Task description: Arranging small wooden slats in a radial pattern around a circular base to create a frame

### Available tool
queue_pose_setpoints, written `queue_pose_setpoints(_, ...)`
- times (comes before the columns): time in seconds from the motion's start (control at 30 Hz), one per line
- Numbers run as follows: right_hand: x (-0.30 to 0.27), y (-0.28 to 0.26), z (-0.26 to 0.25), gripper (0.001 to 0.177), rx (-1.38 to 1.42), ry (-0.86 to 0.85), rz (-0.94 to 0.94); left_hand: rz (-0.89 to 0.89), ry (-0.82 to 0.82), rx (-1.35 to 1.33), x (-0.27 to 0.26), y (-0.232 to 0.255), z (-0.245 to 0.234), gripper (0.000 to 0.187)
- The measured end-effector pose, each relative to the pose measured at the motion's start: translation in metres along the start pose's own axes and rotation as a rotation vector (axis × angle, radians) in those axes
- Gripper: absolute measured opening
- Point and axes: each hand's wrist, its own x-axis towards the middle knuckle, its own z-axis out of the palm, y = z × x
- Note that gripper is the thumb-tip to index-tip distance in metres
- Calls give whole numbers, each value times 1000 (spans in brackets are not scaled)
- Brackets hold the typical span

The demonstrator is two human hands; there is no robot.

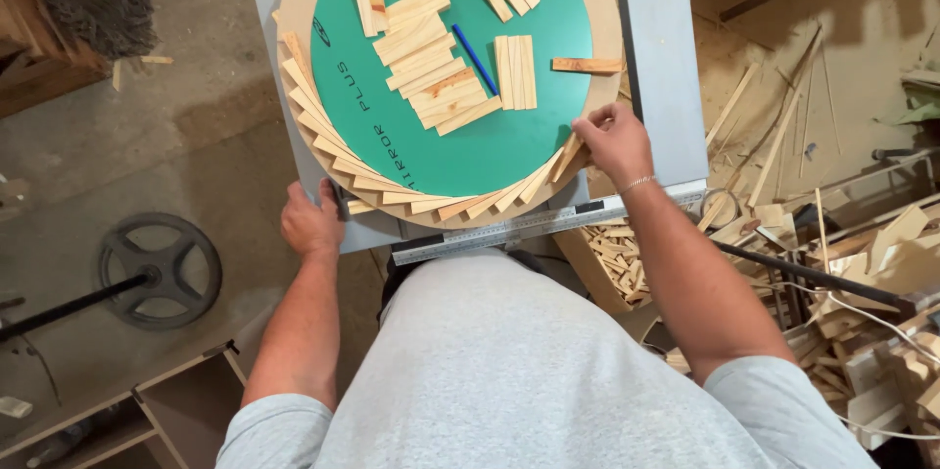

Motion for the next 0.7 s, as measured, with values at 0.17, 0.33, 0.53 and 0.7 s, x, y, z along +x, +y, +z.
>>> queue_pose_setpoints(0.17, -7, -8, -39, 36, -162, -9, -90, 11, -8, -1, -4, 3, -6, 42)
queue_pose_setpoints(0.33, -47, -4, -65, 30, -29, 316, -412, -4, -11, 1, -1, -2, 0, 40)
queue_pose_setpoints(0.53, -25, 85, 14, 18, -232, 671, -729, -17, -39, -18, -1, -1, -4, 40)
queue_pose_setpoints(0.7, -23, 119, 60, 22, -311, 669, -884, -24, -60, -6, -1, -2, -2, 42)
